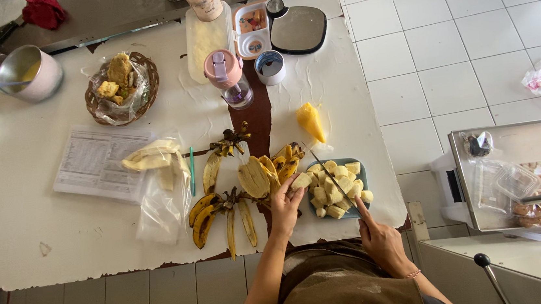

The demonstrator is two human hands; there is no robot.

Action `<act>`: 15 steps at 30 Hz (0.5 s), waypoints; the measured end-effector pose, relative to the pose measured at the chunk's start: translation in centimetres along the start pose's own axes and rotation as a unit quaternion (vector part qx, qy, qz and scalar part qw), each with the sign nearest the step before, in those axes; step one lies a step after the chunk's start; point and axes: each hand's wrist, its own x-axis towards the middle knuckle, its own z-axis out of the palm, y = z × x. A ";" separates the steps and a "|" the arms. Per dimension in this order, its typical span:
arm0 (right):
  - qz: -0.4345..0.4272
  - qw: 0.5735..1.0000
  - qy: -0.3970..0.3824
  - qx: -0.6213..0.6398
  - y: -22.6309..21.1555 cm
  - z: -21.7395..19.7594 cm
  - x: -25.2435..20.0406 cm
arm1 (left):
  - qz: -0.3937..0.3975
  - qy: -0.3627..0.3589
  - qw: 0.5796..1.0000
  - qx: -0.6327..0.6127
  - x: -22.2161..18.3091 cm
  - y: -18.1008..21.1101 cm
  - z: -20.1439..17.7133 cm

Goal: The person peels bananas by hand and cuts the fruit into slices on a plastic plate using a knife.

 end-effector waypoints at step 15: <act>-0.013 0.999 0.022 0.022 0.7 0.8 1.0 | -0.023 -0.012 0.997 -0.073 -0.6 -2.8 1.4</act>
